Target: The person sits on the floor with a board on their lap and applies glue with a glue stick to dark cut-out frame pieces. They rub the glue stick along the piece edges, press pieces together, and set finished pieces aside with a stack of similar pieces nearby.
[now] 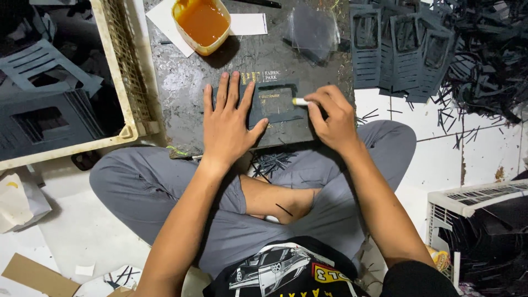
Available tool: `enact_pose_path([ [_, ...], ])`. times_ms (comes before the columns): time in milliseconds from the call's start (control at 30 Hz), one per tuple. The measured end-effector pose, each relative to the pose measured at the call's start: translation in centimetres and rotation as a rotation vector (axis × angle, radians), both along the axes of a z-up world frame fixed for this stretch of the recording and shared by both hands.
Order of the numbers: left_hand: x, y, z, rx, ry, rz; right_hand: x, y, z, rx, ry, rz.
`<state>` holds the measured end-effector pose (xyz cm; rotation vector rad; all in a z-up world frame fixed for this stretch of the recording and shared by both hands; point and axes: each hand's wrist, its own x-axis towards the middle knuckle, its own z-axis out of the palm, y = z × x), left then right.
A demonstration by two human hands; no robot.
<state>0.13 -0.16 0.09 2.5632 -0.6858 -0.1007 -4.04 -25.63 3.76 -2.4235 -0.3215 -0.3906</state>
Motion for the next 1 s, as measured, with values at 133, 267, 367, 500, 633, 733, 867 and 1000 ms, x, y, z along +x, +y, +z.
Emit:
enact_pose_path([
  [133,0.0,-0.1,0.1,-0.002,0.004,0.006,-1.4,-0.1,0.1,0.018,0.035,-0.002],
  [267,-0.1,0.0,0.1,-0.005,0.011,0.004,-2.1,0.6,0.3,0.024,0.031,-0.048],
  [367,0.0,-0.1,0.0,-0.012,0.007,0.005,-2.9,0.7,0.3,0.062,0.074,-0.089],
  [500,-0.1,0.0,0.0,-0.018,0.014,0.012,-3.5,-0.8,-0.6,0.211,0.112,-0.246],
  [633,-0.1,-0.1,0.1,-0.018,0.007,0.016,-2.4,0.1,0.2,0.418,0.147,-0.418],
  [733,0.0,-0.2,0.4,-0.005,0.052,0.02,-0.2,1.7,0.4,0.542,0.138,-0.436],
  [867,0.0,-0.2,0.5,0.008,0.051,0.026,4.9,5.3,0.4,0.487,0.039,-0.186],
  [1000,-0.3,-0.2,-0.4,-0.07,-0.137,0.058,9.9,11.5,5.1,0.288,0.023,-0.04],
])
